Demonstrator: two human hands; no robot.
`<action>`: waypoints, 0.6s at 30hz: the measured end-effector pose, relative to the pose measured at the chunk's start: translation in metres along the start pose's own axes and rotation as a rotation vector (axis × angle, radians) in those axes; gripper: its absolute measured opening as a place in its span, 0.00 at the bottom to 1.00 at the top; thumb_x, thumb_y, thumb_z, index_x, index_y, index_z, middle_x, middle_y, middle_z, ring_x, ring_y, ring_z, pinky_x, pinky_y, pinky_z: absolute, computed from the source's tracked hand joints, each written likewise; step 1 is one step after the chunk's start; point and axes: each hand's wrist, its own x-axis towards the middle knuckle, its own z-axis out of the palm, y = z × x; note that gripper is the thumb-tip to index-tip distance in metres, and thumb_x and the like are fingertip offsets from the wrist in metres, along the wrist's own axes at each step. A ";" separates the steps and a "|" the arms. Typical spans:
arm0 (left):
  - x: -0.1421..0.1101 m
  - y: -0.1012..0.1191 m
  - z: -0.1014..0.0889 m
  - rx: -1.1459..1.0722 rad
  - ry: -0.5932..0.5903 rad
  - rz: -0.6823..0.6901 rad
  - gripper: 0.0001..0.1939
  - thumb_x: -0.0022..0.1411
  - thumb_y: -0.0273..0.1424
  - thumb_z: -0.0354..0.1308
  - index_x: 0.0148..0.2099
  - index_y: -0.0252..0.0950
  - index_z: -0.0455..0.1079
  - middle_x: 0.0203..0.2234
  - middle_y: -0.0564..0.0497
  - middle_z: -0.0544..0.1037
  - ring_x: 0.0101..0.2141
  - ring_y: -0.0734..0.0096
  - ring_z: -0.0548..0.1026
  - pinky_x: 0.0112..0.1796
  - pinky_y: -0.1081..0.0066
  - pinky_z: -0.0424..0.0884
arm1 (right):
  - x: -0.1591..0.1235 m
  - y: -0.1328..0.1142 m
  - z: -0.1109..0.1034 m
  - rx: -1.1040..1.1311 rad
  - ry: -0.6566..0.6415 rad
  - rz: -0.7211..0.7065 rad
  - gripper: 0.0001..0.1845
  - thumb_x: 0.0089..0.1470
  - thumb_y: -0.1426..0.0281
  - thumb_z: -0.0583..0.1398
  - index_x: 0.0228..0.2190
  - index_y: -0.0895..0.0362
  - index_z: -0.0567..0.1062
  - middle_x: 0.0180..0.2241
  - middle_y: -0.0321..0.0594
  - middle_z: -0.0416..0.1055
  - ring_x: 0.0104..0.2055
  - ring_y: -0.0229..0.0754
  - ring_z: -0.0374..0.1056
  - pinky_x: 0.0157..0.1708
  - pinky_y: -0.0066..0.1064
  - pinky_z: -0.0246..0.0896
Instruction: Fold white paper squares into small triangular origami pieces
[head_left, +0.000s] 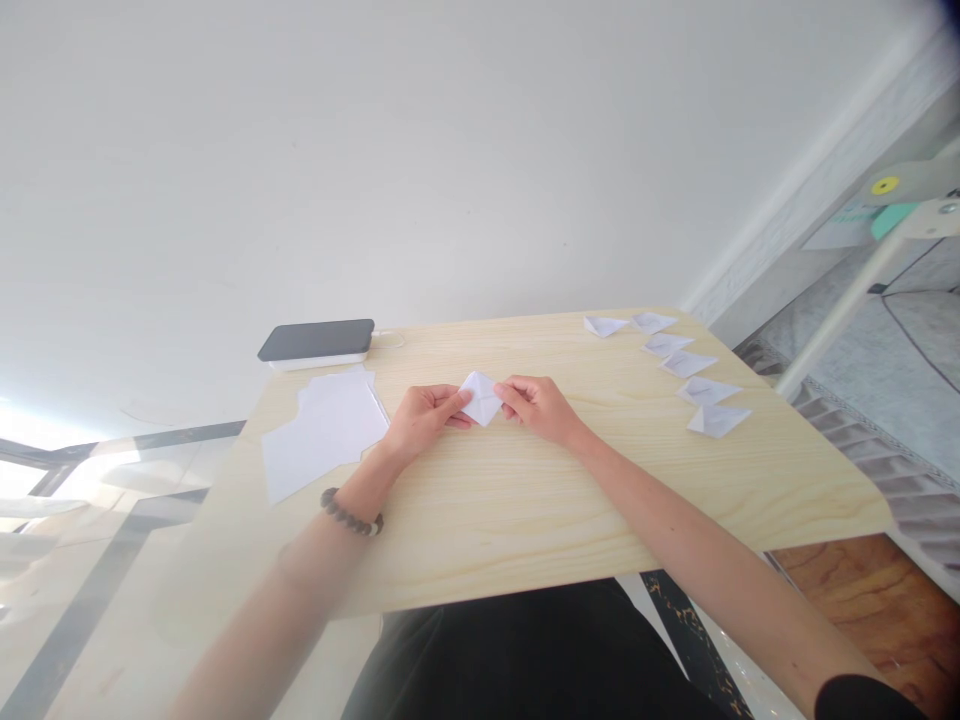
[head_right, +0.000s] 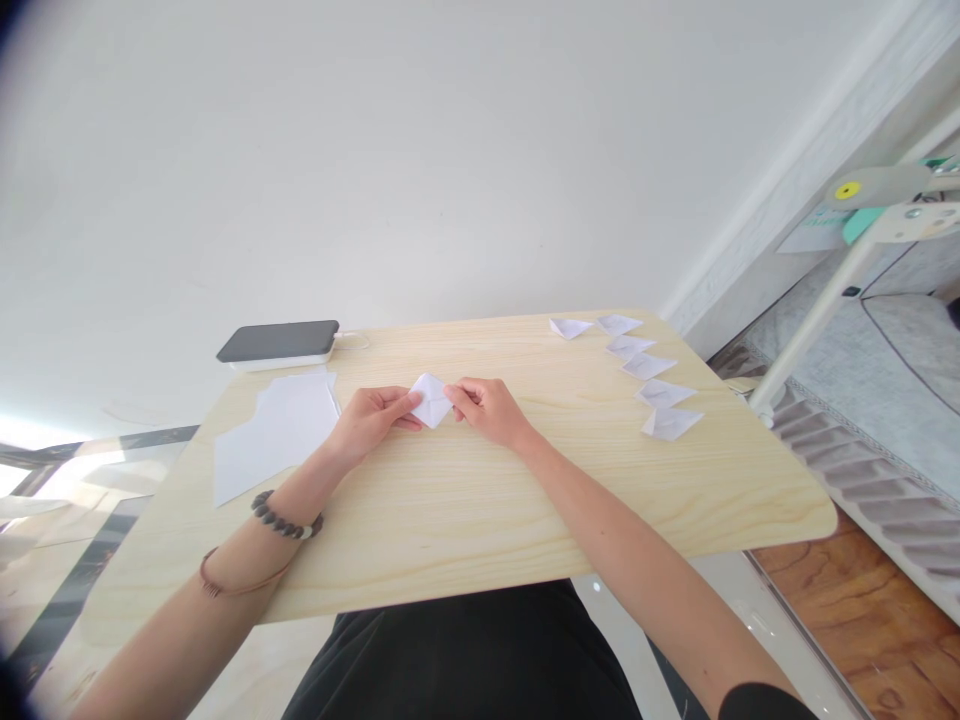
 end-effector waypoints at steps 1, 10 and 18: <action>0.000 0.000 0.001 -0.005 0.000 -0.003 0.19 0.51 0.43 0.57 0.34 0.31 0.73 0.29 0.47 0.77 0.32 0.66 0.73 0.36 0.66 0.70 | 0.000 0.000 0.000 0.006 0.000 0.009 0.22 0.53 0.57 0.50 0.18 0.59 0.65 0.18 0.35 0.63 0.19 0.30 0.56 0.21 0.23 0.52; 0.005 -0.004 -0.003 -0.034 0.042 -0.020 0.18 0.48 0.38 0.60 0.40 0.31 0.70 0.30 0.48 0.76 0.31 0.70 0.72 0.36 0.69 0.68 | -0.002 0.000 0.003 -0.030 -0.068 -0.015 0.20 0.54 0.61 0.50 0.20 0.60 0.69 0.18 0.36 0.66 0.18 0.30 0.56 0.19 0.23 0.50; 0.007 -0.007 -0.003 -0.132 0.113 0.001 0.21 0.46 0.36 0.62 0.41 0.30 0.66 0.33 0.46 0.75 0.33 0.68 0.72 0.36 0.68 0.67 | -0.002 0.000 0.001 -0.045 -0.163 -0.019 0.14 0.51 0.67 0.52 0.24 0.61 0.74 0.18 0.35 0.68 0.16 0.28 0.51 0.17 0.22 0.46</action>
